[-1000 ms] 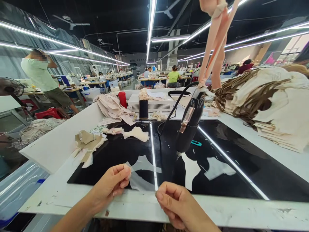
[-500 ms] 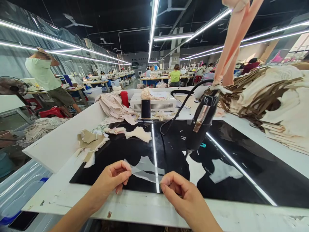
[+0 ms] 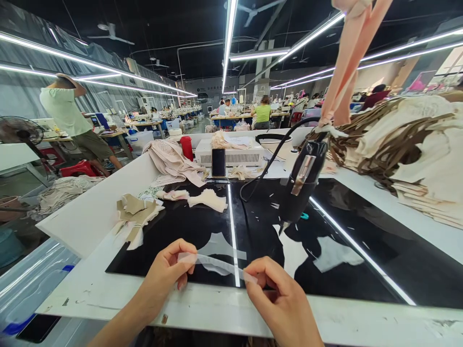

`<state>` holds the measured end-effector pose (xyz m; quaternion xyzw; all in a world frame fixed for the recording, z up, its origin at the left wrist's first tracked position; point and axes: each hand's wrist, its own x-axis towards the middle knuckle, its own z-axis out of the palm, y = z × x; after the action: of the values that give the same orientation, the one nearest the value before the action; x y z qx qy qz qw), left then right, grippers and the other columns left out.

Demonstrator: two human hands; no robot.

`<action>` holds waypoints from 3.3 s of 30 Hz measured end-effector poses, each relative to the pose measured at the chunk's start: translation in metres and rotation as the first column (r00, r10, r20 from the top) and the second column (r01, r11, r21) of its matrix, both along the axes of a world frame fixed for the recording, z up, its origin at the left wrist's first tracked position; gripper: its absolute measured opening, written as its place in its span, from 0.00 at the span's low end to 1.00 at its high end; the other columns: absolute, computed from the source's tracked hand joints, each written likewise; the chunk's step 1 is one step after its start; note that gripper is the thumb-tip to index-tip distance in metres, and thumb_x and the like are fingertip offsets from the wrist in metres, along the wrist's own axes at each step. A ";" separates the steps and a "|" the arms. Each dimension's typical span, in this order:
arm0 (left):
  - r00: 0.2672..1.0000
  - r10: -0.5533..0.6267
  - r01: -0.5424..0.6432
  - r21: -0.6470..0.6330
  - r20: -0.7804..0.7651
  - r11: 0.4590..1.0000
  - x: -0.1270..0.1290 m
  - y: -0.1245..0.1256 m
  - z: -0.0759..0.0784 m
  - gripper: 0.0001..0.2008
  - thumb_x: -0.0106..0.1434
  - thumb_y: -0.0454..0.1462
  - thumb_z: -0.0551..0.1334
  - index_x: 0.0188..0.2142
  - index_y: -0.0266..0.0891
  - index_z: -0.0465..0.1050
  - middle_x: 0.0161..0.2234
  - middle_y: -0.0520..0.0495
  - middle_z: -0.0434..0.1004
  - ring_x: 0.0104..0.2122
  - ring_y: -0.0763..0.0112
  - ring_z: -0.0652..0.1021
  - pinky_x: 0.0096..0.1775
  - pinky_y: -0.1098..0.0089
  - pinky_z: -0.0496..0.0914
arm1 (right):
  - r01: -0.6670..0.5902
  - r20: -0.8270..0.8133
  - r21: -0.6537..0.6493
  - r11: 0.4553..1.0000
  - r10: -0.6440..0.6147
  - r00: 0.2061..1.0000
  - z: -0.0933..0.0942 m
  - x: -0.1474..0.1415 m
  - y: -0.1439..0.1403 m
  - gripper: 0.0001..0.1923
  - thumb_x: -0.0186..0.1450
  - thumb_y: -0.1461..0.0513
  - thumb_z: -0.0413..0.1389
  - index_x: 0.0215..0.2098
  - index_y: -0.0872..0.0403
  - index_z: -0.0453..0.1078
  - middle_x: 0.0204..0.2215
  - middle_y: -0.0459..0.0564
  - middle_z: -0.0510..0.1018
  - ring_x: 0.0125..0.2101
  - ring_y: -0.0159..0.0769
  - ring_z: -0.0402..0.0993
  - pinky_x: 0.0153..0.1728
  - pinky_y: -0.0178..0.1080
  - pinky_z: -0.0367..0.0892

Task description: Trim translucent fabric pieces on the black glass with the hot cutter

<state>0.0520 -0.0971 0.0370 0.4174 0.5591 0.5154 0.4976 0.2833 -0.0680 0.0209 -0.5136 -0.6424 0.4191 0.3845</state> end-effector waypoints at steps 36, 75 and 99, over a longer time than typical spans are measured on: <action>0.893 -0.408 0.416 -0.001 0.192 0.909 0.012 0.004 0.015 0.17 0.62 0.47 0.69 0.32 0.38 0.68 0.28 0.44 0.81 0.28 0.67 0.78 0.39 0.66 0.71 | 0.113 -0.025 0.069 0.991 -0.111 0.993 0.005 -0.008 0.011 0.22 0.67 0.42 0.54 0.49 0.47 0.70 0.48 0.53 0.78 0.47 0.45 0.74 0.43 0.38 0.72; 0.242 -0.077 0.360 0.016 -0.967 0.933 -0.004 0.047 -0.021 0.05 0.71 0.36 0.60 0.36 0.43 0.69 0.30 0.57 0.74 0.29 0.69 0.77 0.30 0.68 0.60 | -0.420 0.604 0.568 0.708 -0.011 0.797 -0.024 -0.033 0.064 0.16 0.76 0.59 0.45 0.41 0.49 0.74 0.33 0.47 0.80 0.31 0.37 0.76 0.29 0.38 0.72; 0.189 0.206 0.543 0.278 -0.960 0.793 0.002 0.047 -0.025 0.10 0.75 0.33 0.51 0.41 0.38 0.70 0.37 0.49 0.75 0.38 0.64 0.76 0.43 0.61 0.75 | -0.395 0.617 0.573 0.718 -0.061 0.785 -0.028 -0.039 0.064 0.18 0.77 0.56 0.43 0.38 0.49 0.74 0.30 0.46 0.78 0.30 0.37 0.75 0.26 0.38 0.70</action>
<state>0.0541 -0.0503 0.0117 0.8341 0.5050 0.2138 -0.0601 0.2443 -0.0038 -0.0071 -0.3784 -0.8822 0.0078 0.2802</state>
